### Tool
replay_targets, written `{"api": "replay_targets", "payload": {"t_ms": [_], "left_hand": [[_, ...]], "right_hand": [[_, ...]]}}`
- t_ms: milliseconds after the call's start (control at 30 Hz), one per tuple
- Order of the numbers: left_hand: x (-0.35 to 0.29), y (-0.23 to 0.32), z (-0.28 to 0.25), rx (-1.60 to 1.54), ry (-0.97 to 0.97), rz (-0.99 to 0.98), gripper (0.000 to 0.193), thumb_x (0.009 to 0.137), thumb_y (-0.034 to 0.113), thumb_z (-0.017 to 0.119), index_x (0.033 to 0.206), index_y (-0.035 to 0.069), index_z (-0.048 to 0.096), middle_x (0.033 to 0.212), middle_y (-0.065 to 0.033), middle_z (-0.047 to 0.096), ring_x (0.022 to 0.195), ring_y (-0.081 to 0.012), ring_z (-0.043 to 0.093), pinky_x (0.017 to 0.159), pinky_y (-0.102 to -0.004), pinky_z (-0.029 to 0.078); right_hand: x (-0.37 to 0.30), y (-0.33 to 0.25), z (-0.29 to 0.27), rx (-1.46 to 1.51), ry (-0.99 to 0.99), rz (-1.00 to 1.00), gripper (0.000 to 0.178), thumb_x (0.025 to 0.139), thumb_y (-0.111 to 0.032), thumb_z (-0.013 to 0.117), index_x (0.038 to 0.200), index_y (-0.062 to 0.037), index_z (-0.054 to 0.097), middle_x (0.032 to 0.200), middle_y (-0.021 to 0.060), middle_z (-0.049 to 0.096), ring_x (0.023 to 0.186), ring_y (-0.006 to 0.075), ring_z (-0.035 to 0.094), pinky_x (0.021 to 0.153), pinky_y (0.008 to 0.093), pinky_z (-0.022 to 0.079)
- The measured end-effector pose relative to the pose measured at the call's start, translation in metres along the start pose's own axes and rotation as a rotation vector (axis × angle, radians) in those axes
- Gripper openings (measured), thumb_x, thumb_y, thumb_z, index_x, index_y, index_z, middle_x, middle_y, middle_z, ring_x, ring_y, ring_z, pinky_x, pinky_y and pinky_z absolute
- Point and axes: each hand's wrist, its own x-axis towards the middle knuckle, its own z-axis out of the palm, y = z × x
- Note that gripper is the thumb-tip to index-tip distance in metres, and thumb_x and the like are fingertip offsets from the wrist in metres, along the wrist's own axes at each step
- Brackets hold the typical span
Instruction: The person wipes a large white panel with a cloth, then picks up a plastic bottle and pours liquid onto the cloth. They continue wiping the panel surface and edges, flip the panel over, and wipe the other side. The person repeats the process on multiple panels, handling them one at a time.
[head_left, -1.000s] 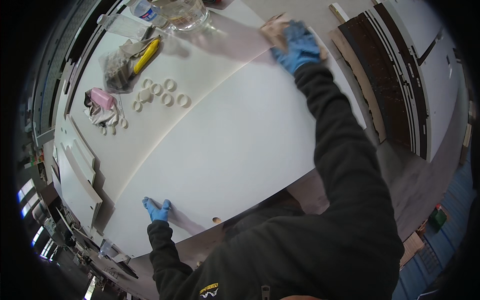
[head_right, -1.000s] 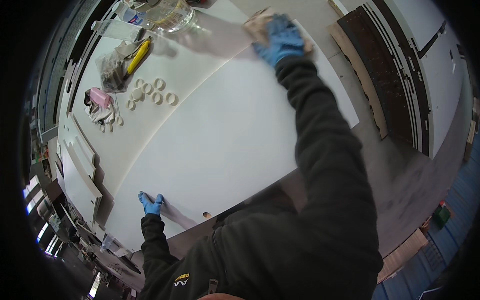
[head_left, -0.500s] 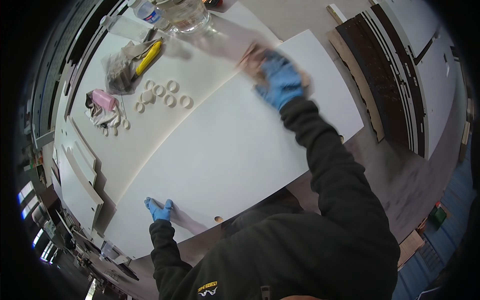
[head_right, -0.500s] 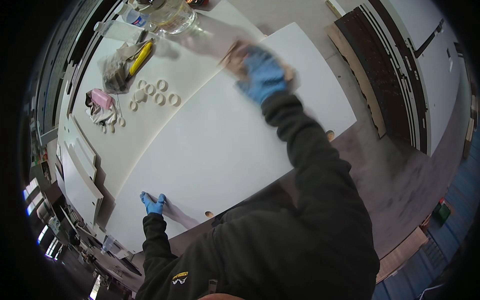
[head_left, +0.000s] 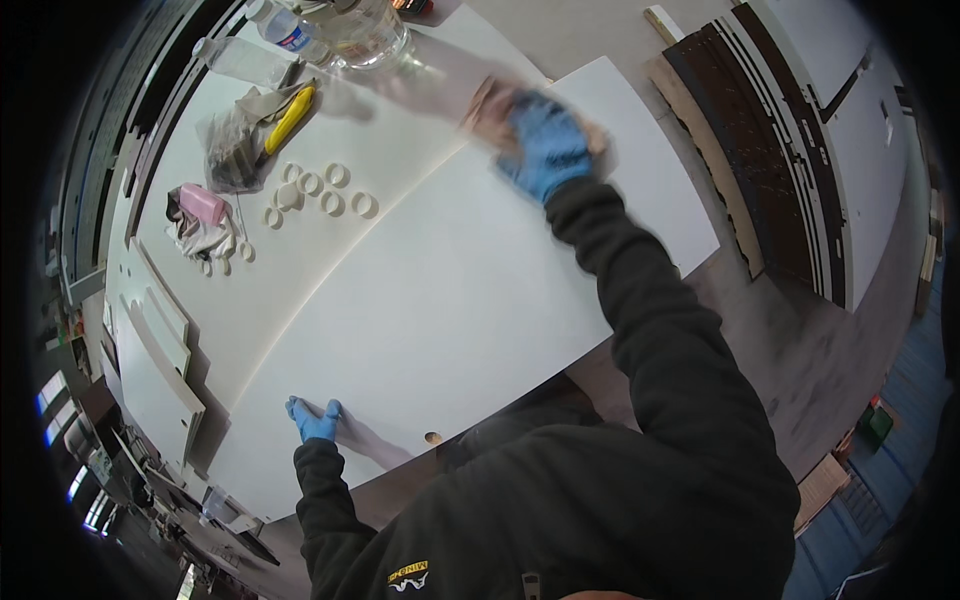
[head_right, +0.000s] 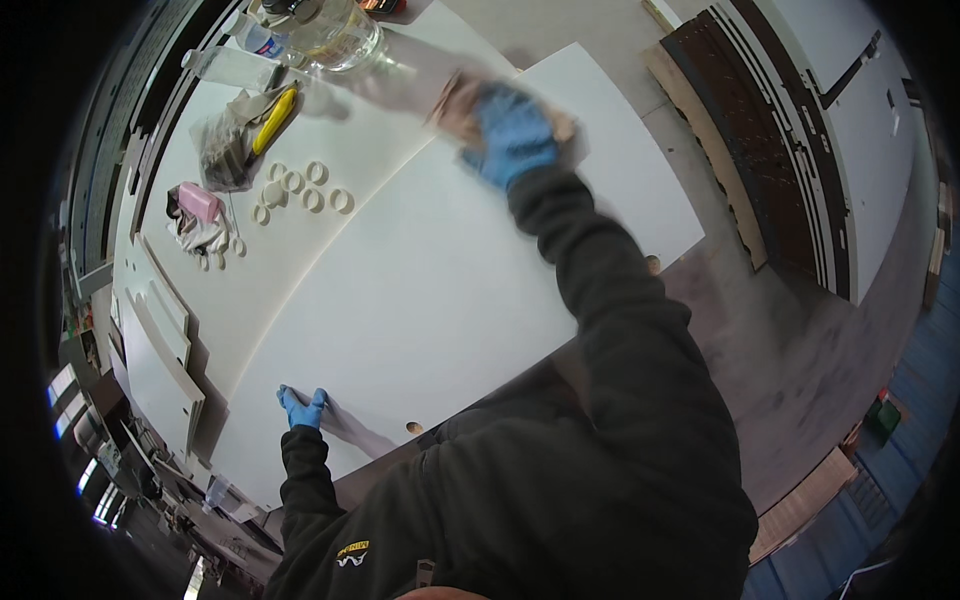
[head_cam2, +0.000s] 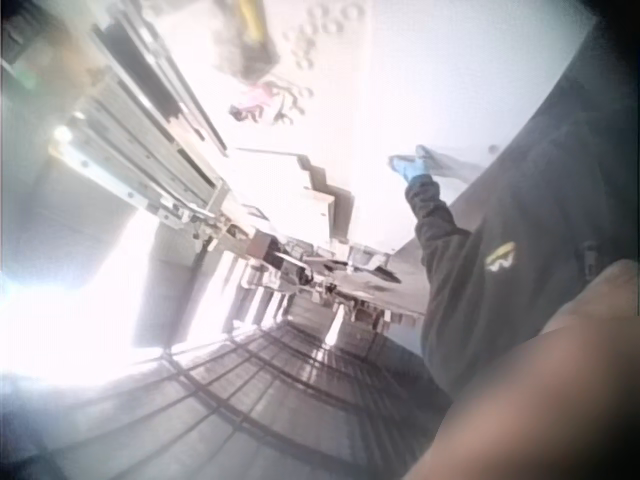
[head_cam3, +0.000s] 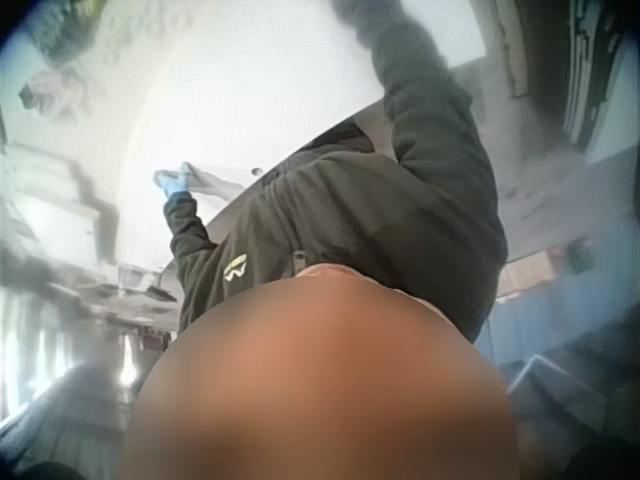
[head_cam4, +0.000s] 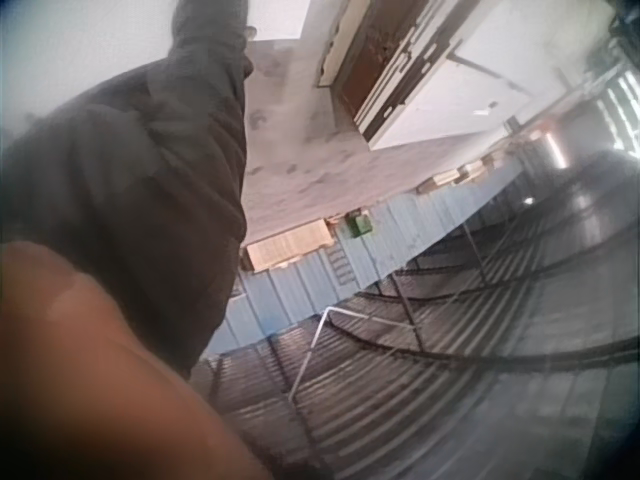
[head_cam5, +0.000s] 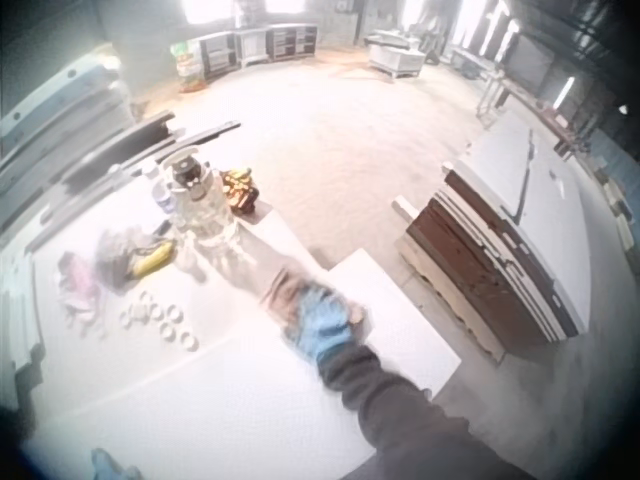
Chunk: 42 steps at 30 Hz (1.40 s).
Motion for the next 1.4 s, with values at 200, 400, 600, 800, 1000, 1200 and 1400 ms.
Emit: {"api": "replay_targets", "payload": {"t_ms": [200, 400, 600, 800, 1000, 1200, 1400], "left_hand": [[-0.004, 0.008, -0.005, -0.007, -0.011, -0.014, 0.114, 0.080, 0.043, 0.085, 0.160, -0.010, 0.023, 0.170, -0.0277, 0.016, 0.161, -0.0387, 0.008, 0.132, -0.0458, 0.016], [-0.002, 0.009, -0.004, 0.007, -0.020, -0.051, 0.113, 0.080, 0.041, 0.084, 0.160, -0.010, 0.021, 0.170, -0.0275, 0.016, 0.161, -0.0384, 0.007, 0.132, -0.0459, 0.016], [-0.003, 0.006, -0.005, 0.006, -0.016, -0.016, 0.113, 0.080, 0.042, 0.084, 0.159, -0.011, 0.023, 0.170, -0.0277, 0.016, 0.161, -0.0391, 0.008, 0.132, -0.0468, 0.016], [0.003, 0.002, -0.004, 0.003, -0.039, -0.022, 0.118, 0.078, 0.044, 0.086, 0.160, -0.010, 0.020, 0.171, -0.0282, 0.013, 0.161, -0.0393, 0.007, 0.132, -0.0474, 0.015], [0.004, -0.001, -0.005, 0.000, -0.062, -0.046, 0.120, 0.078, 0.045, 0.085, 0.160, -0.011, 0.018, 0.171, -0.0297, 0.012, 0.161, -0.0397, 0.006, 0.132, -0.0472, 0.015], [0.006, 0.005, -0.010, 0.009, -0.080, -0.079, 0.124, 0.078, 0.047, 0.086, 0.161, -0.011, 0.015, 0.171, -0.0297, 0.009, 0.161, -0.0394, 0.004, 0.132, -0.0467, 0.014], [0.008, 0.008, -0.012, 0.015, -0.094, -0.061, 0.124, 0.077, 0.047, 0.086, 0.161, -0.011, 0.015, 0.171, -0.0290, 0.009, 0.162, -0.0389, 0.004, 0.132, -0.0463, 0.014]], "right_hand": [[-0.016, -0.021, 0.006, -0.052, 0.172, 0.026, 0.085, 0.083, -0.051, 0.079, 0.144, 0.0025, 0.053, 0.157, 0.0220, 0.048, 0.148, 0.0427, 0.040, 0.123, 0.0554, 0.028], [-0.090, -0.040, -0.010, 0.052, -0.013, -0.050, 0.081, 0.078, -0.046, 0.082, 0.139, -0.0004, 0.057, 0.151, 0.0207, 0.053, 0.140, 0.0425, 0.049, 0.118, 0.0543, 0.038], [0.002, 0.084, -0.021, -0.317, 0.299, 0.168, 0.079, 0.094, -0.051, 0.067, 0.149, 0.0030, 0.050, 0.156, 0.0207, 0.049, 0.147, 0.0383, 0.043, 0.122, 0.0514, 0.033], [-0.117, 0.023, -0.022, -0.131, 0.023, 0.159, 0.098, 0.083, -0.052, 0.076, 0.154, 0.0062, 0.042, 0.159, 0.0242, 0.045, 0.149, 0.0453, 0.038, 0.123, 0.0571, 0.027], [-0.081, 0.045, -0.020, -0.133, 0.140, 0.079, 0.087, 0.089, -0.056, 0.072, 0.149, 0.0018, 0.051, 0.163, 0.0235, 0.040, 0.150, 0.0464, 0.036, 0.123, 0.0563, 0.029], [0.048, 0.103, -0.017, -0.228, 0.192, 0.180, 0.085, 0.091, -0.063, 0.066, 0.149, -0.0028, 0.050, 0.160, 0.0197, 0.043, 0.149, 0.0402, 0.038, 0.124, 0.0508, 0.027], [-0.100, 0.030, -0.036, -0.098, 0.074, 0.117, 0.101, 0.079, -0.059, 0.078, 0.150, 0.0051, 0.047, 0.163, 0.0248, 0.038, 0.153, 0.0422, 0.032, 0.127, 0.0561, 0.021]]}}
